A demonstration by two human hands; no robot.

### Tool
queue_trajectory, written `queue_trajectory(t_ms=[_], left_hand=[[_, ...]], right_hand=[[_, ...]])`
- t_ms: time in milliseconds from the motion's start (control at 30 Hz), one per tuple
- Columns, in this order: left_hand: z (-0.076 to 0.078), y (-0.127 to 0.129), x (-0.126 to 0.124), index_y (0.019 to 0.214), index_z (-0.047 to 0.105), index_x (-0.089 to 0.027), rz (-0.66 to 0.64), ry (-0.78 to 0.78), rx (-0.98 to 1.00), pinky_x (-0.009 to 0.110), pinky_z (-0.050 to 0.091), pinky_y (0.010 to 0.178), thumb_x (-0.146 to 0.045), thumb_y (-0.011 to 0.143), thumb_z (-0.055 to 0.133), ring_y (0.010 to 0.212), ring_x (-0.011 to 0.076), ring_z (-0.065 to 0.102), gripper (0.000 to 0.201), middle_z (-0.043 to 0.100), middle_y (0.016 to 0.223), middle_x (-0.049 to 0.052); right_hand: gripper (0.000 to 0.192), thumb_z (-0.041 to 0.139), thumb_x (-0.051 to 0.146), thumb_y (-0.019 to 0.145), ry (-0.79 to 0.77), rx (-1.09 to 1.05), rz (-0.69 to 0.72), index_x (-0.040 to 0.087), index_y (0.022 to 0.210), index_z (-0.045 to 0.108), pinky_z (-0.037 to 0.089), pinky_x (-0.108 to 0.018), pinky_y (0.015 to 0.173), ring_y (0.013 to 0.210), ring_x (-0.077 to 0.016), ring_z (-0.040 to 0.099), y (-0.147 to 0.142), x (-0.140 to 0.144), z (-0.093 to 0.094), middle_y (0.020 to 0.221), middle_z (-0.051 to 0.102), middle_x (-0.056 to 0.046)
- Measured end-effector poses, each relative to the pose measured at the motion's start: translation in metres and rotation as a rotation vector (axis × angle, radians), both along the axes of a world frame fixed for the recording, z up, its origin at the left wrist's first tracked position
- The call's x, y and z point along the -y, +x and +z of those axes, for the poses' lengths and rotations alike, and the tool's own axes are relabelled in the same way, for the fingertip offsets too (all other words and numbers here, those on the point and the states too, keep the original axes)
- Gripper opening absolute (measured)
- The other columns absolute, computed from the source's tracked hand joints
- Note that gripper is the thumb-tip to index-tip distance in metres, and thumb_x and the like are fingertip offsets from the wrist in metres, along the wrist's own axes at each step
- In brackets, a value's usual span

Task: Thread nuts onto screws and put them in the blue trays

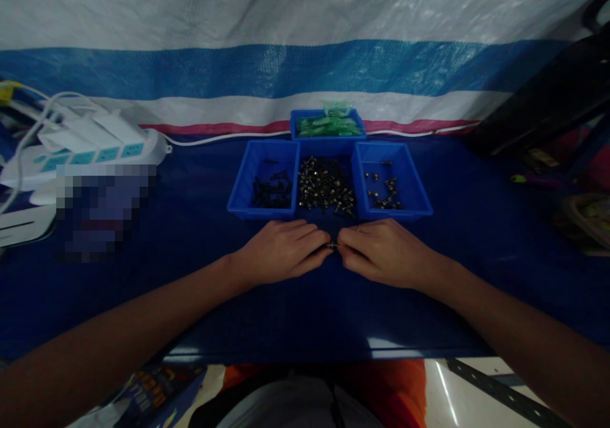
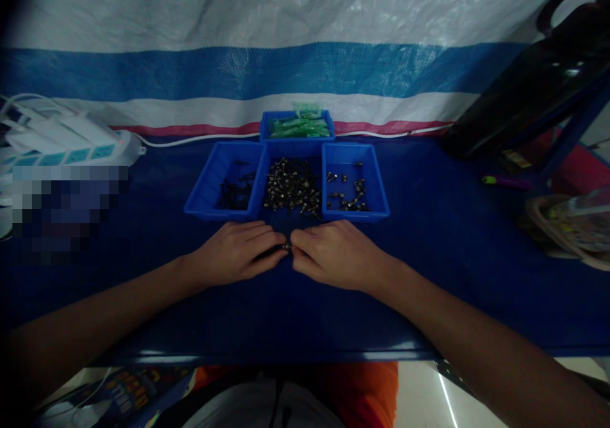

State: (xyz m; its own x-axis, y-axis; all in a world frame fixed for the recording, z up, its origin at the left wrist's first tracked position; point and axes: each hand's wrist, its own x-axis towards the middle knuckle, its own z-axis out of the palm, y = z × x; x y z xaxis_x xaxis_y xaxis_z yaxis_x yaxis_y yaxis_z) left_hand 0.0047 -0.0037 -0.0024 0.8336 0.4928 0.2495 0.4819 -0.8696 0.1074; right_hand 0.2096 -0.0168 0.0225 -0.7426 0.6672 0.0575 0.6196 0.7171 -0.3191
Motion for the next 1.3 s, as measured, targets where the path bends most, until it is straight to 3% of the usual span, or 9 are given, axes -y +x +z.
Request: queue_trajectory(t_ms=[367, 633, 1033, 1300], left_hand=[[0.0025, 0.0011, 0.0003, 0.076, 0.052, -0.016, 0.007, 0.035, -0.064, 0.023, 0.038, 0.055, -0.031, 0.091, 0.031, 0.064, 0.0121, 0.049, 0.029, 0.052, 0.067, 0.000], [0.0015, -0.0019, 0.0014, 0.089, 0.054, -0.015, 0.026, 0.088, 0.054, 0.022, 0.039, 0.057, -0.031, 0.088, 0.038, 0.065, 0.0112, 0.051, 0.023, 0.055, 0.071, 0.000], [0.0013, 0.0004, 0.0002, 0.074, 0.054, -0.016, -0.017, 0.113, 0.046, 0.022, 0.037, 0.052, -0.031, 0.089, 0.038, 0.059, 0.0108, 0.051, 0.027, 0.054, 0.062, -0.001], [0.0006, -0.0033, 0.0022, 0.092, 0.053, -0.014, -0.046, 0.168, 0.187, 0.021, 0.039, 0.051, -0.031, 0.082, 0.049, 0.060, 0.0101, 0.053, 0.020, 0.059, 0.070, -0.001]], right_hand=[[0.022, 0.036, 0.025, 0.088, 0.036, 0.070, 0.057, 0.017, 0.073, 0.049, 0.033, -0.023, 0.059, 0.060, -0.0102, 0.052, 0.0004, -0.0015, -0.0046, 0.065, 0.056, 0.000], [0.027, 0.029, 0.027, 0.092, 0.033, 0.101, 0.050, 0.017, 0.076, 0.048, 0.034, -0.024, 0.059, 0.061, -0.0109, 0.054, -0.0003, -0.0017, -0.0049, 0.067, 0.057, -0.001], [0.020, 0.035, 0.022, 0.091, 0.019, 0.119, 0.089, 0.016, 0.078, 0.049, 0.033, -0.023, 0.058, 0.063, -0.0107, 0.055, -0.0009, 0.0000, -0.0066, 0.069, 0.059, -0.001], [0.013, 0.037, 0.019, 0.089, 0.007, 0.090, 0.125, 0.016, 0.083, 0.048, 0.031, -0.023, 0.054, 0.058, -0.0098, 0.052, 0.0007, 0.0015, -0.0086, 0.068, 0.058, 0.000]])
